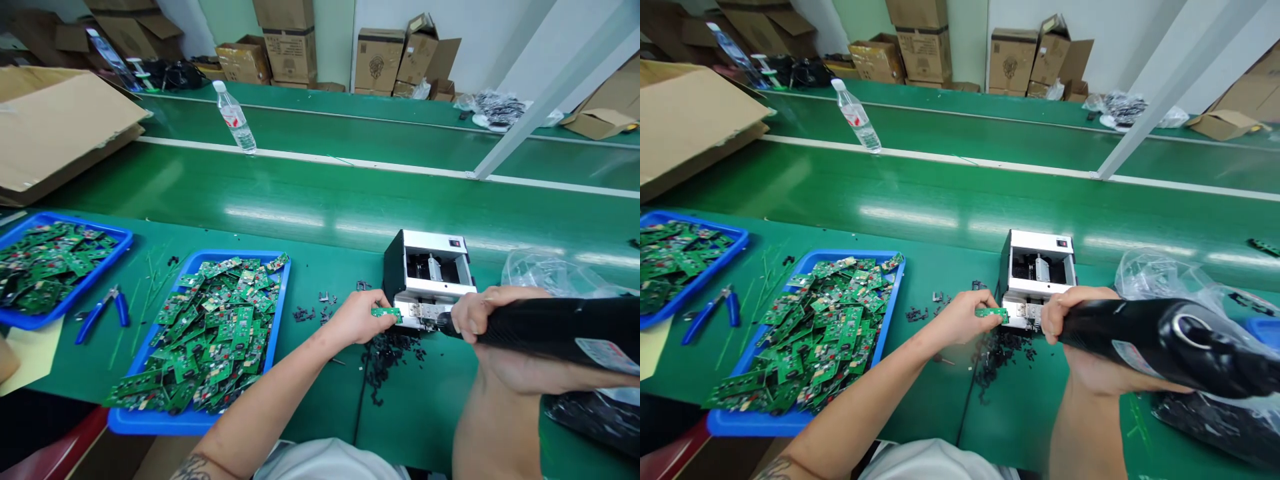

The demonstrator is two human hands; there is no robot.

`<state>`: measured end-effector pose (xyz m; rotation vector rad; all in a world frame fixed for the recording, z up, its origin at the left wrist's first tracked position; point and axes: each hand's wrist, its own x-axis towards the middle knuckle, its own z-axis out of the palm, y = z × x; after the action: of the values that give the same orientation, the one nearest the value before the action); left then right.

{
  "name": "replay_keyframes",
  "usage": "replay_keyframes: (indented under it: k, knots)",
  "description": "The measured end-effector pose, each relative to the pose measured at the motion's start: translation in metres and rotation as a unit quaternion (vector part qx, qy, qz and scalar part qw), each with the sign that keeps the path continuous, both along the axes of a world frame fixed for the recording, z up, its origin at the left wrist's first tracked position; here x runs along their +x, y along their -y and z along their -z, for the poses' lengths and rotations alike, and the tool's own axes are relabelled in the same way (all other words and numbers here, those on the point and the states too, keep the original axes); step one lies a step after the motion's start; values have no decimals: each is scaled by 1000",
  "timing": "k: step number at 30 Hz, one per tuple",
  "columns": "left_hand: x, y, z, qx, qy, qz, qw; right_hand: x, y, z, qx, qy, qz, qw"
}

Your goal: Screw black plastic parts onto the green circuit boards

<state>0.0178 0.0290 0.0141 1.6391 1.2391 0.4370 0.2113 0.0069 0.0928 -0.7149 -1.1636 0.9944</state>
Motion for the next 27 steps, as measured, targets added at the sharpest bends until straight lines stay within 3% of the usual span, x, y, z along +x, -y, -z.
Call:
replay_keyframes:
  k: [7,15,22,27]
  knots:
    - [0,1,2,-10,4,-5,1000,-1,-4,11,-11,-4,-26,1000]
    - [0,1,-1,-8,0,0,1000,-2,4,6,-25,-7,-48,998]
    - [1,1,0,-9,6,-2,1000,-13,7,-2,33,-31,-37,998]
    - [1,1,4,5,8,7,1000,-21,-6,-6,54,-21,-129,990]
